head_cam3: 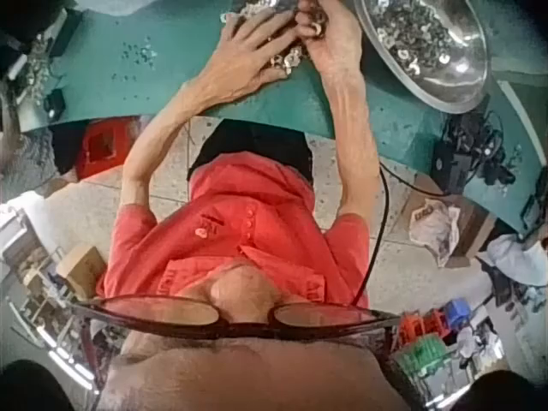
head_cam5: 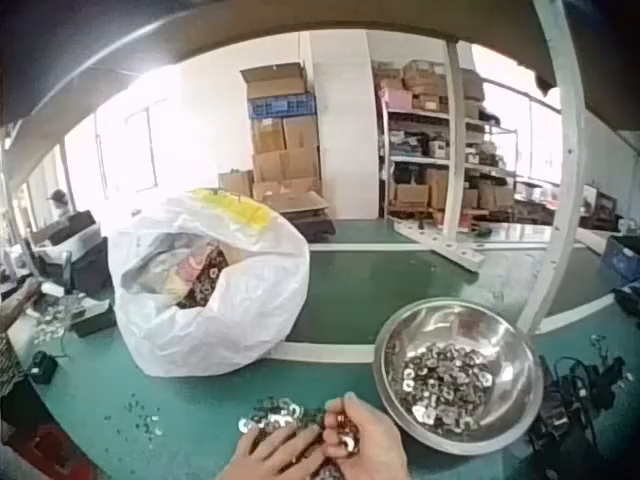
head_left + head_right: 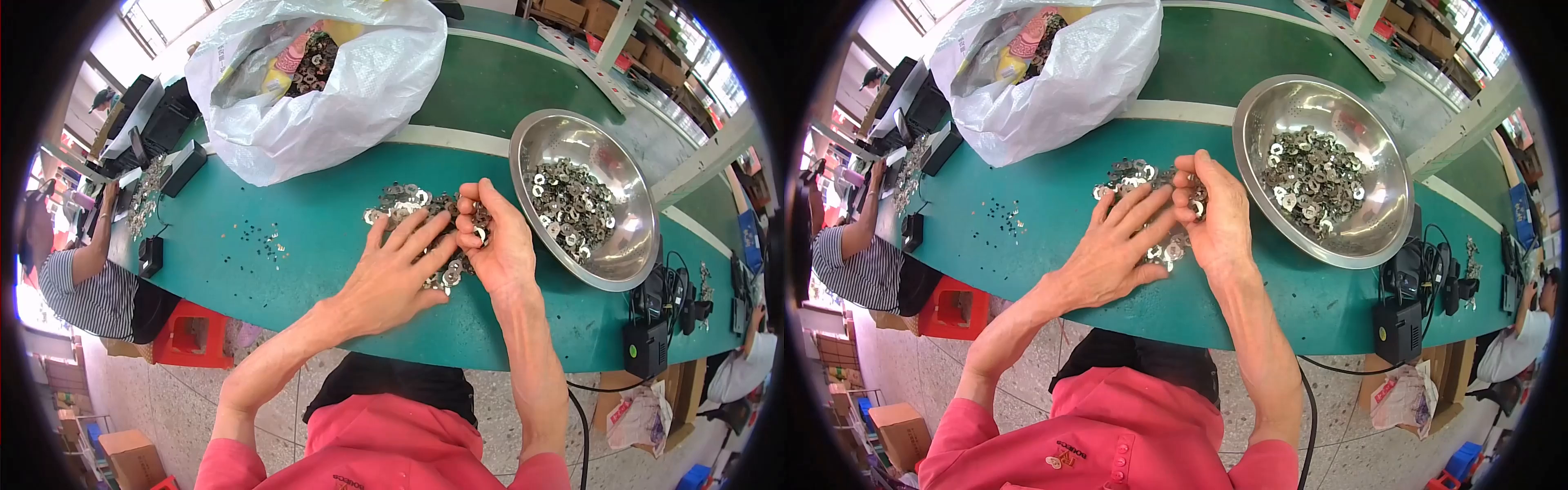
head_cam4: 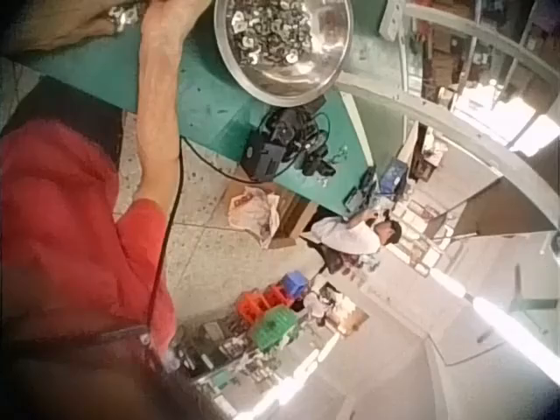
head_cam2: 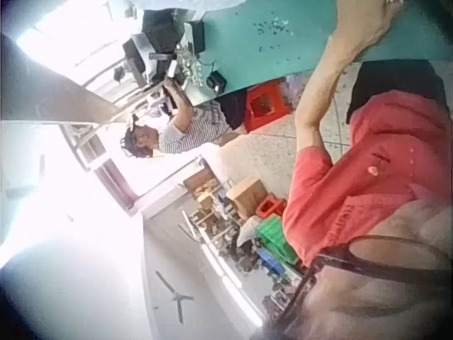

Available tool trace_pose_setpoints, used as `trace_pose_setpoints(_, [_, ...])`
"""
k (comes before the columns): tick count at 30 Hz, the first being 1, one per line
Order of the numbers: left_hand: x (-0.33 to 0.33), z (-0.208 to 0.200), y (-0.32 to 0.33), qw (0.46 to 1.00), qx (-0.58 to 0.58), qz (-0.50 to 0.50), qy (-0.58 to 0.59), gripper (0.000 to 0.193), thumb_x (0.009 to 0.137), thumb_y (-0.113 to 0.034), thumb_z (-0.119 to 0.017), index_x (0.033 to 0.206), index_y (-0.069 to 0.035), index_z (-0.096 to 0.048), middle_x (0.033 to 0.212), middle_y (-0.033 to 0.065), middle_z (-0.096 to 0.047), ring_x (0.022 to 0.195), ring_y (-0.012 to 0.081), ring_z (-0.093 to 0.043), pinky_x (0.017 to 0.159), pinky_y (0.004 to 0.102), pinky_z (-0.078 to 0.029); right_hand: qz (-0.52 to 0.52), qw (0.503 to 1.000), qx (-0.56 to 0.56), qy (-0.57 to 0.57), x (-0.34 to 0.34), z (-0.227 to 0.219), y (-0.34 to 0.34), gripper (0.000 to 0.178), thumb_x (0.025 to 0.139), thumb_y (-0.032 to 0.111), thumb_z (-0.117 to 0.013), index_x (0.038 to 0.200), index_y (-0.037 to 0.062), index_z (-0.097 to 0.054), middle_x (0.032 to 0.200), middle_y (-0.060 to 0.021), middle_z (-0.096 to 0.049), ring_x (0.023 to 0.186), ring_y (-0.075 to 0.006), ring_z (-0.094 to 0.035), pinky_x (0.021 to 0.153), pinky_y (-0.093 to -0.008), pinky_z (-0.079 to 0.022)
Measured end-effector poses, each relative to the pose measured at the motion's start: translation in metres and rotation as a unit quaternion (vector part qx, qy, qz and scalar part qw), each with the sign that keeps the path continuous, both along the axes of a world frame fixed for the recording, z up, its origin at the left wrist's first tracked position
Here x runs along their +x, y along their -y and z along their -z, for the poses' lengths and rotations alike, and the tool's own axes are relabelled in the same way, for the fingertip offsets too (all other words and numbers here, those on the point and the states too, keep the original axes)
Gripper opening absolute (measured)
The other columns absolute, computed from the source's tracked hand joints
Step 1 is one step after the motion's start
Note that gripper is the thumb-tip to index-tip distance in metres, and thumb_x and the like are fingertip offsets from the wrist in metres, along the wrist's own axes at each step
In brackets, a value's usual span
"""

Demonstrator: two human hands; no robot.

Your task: The person sorts and inspects small metal toy components by hand on a factory workbench.

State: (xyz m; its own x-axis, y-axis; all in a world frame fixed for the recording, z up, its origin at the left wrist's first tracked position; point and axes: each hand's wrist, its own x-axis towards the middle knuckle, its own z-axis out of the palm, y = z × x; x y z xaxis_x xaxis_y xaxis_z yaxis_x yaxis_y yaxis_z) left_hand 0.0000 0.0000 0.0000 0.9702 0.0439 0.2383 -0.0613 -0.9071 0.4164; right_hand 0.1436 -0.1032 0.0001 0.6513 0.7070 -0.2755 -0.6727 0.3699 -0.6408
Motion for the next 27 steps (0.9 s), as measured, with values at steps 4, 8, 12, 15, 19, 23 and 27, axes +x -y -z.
trace_pose_setpoints(4, [-0.008, 0.0, -0.006, 0.992, 0.122, -0.016, -0.031, 0.068, 0.078, -0.032, -0.07, 0.139, -0.017, -0.043, 0.145, 0.01, -0.037, 0.135, 0.032, -0.032, 0.105, 0.0633, -0.022, -0.005, 1.0, -0.013, 0.02, 0.002, -0.002, 0.002, 0.029, 0.096, 0.026, -0.055, 0.098, -0.0025, -0.059, 0.079, -0.0063, -0.056, 0.061, -0.0102, -0.047, 0.049, -0.0231, -0.035])
trace_pose_setpoints(8, [-0.017, -0.003, -0.017, 0.99, 0.131, -0.031, -0.051, 0.064, 0.081, -0.034, -0.067, 0.139, -0.021, -0.044, 0.148, 0.0062, -0.034, 0.137, 0.0316, -0.029, 0.106, 0.0625, -0.022, 0.001, 0.999, -0.022, 0.029, 0.002, -0.005, 0.002, 0.028, 0.096, 0.026, -0.055, 0.097, -0.0021, -0.06, 0.078, -0.0056, -0.055, 0.061, -0.01, -0.047, 0.049, -0.0228, -0.034])
trace_pose_setpoints(12, [-0.028, -0.004, -0.024, 0.991, 0.126, -0.04, -0.03, 0.055, 0.082, -0.034, -0.066, 0.134, -0.021, -0.051, 0.148, 0.0077, -0.036, 0.136, 0.0318, -0.031, 0.107, 0.062, -0.021, -0.001, 0.999, -0.019, 0.029, 0.001, -0.006, 0.002, 0.028, 0.096, 0.026, -0.055, 0.097, -0.0019, -0.06, 0.078, -0.0054, -0.055, 0.06, -0.01, -0.047, 0.048, -0.0231, -0.034])
trace_pose_setpoints(15, [-0.029, -0.008, -0.021, 0.991, 0.124, -0.043, -0.015, 0.052, 0.08, -0.032, -0.069, 0.128, -0.018, -0.056, 0.145, 0.0102, -0.039, 0.135, 0.0324, -0.033, 0.107, 0.0617, -0.021, 0.004, 1.0, -0.023, 0.021, 0.001, -0.007, 0.002, 0.029, 0.095, 0.026, -0.055, 0.097, -0.0019, -0.06, 0.078, -0.0053, -0.056, 0.06, -0.0098, -0.046, 0.048, -0.023, -0.033])
trace_pose_setpoints(19, [-0.019, -0.011, 0.003, 0.993, 0.116, 0.009, 0.006, 0.058, 0.072, -0.03, -0.074, 0.124, -0.013, -0.057, 0.139, 0.0109, -0.043, 0.133, 0.0311, -0.036, 0.106, 0.0615, -0.021, -0.018, 0.998, -0.017, 0.055, -0.003, -0.007, 0.0, 0.029, 0.096, 0.026, -0.056, 0.098, -0.0027, -0.06, 0.076, -0.0037, -0.054, 0.057, -0.0075, -0.042, 0.046, -0.0214, -0.03])
trace_pose_setpoints(23, [-0.01, -0.007, 0.019, 0.992, 0.104, 0.066, -0.003, 0.06, 0.07, -0.03, -0.075, 0.125, -0.013, -0.057, 0.139, 0.0104, -0.043, 0.133, 0.0289, -0.036, 0.106, 0.0621, -0.021, -0.079, 0.988, 0.006, 0.13, -0.005, -0.012, 0.003, 0.027, 0.096, 0.023, -0.055, 0.099, -0.0036, -0.06, 0.07, -0.0016, -0.05, 0.051, -0.0047, -0.036, 0.042, -0.0187, -0.023])
trace_pose_setpoints(27, [-0.009, -0.002, 0.006, 0.99, 0.139, 0.014, -0.004, 0.061, 0.071, -0.033, -0.074, 0.126, -0.013, -0.057, 0.138, 0.0101, -0.044, 0.132, 0.0281, -0.036, 0.105, 0.0629, -0.02, -0.092, 0.987, 0.007, 0.129, -0.005, -0.021, 0.005, 0.026, 0.096, 0.021, -0.057, 0.101, -0.0033, -0.061, 0.066, 0.0003, -0.049, 0.049, -0.0034, -0.035, 0.041, -0.0175, -0.022])
